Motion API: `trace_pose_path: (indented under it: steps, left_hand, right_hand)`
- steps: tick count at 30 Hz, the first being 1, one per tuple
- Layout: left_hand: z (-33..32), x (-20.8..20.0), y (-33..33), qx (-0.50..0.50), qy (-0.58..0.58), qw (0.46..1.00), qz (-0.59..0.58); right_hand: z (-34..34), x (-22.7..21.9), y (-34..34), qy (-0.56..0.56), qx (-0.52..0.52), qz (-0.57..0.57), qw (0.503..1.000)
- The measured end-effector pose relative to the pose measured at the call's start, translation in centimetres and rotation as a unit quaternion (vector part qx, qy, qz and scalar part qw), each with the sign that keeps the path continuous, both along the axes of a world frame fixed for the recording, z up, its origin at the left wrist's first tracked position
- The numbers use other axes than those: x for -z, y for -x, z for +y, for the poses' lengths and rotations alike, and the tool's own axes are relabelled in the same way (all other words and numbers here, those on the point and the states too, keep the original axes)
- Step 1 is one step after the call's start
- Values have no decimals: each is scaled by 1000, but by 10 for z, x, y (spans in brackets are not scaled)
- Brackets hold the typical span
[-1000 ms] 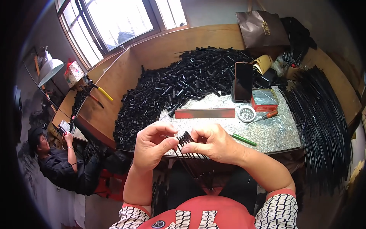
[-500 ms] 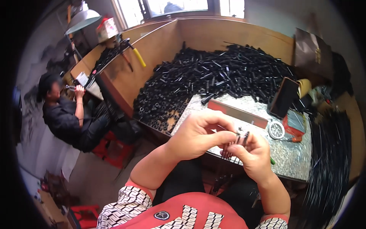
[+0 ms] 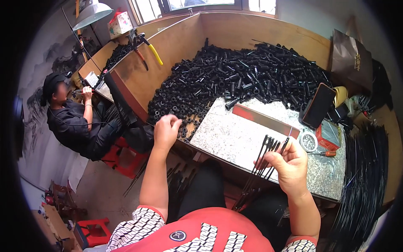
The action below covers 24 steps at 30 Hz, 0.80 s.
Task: The recorder is assembling electrical components by sorting and clipping black wires at a production workbench.
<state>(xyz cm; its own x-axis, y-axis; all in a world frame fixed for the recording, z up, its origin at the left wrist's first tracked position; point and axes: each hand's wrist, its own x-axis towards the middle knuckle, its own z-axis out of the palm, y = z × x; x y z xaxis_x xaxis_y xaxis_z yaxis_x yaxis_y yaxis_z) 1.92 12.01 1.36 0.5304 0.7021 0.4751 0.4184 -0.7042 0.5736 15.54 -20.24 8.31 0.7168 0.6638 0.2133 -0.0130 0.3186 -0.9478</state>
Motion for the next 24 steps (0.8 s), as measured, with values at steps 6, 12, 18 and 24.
trace_pose_path:
  steps: [6,12,18,24]
  left_hand:
    - [-10,36,6,-52,-45,979,193]
    - [-16,43,6,-8,-95,984,152]
    - [-61,-17,-19,215,244,920,-219]
    - [-117,-71,-50,434,423,733,-310]
  right_hand:
    - [0,2,-2,-7,14,13,1000]
    - [-6,0,-11,-10,-19,32,999]
    - [-2,3,-10,-25,-32,40,998]
    - [4,3,-2,-42,-61,65,995]
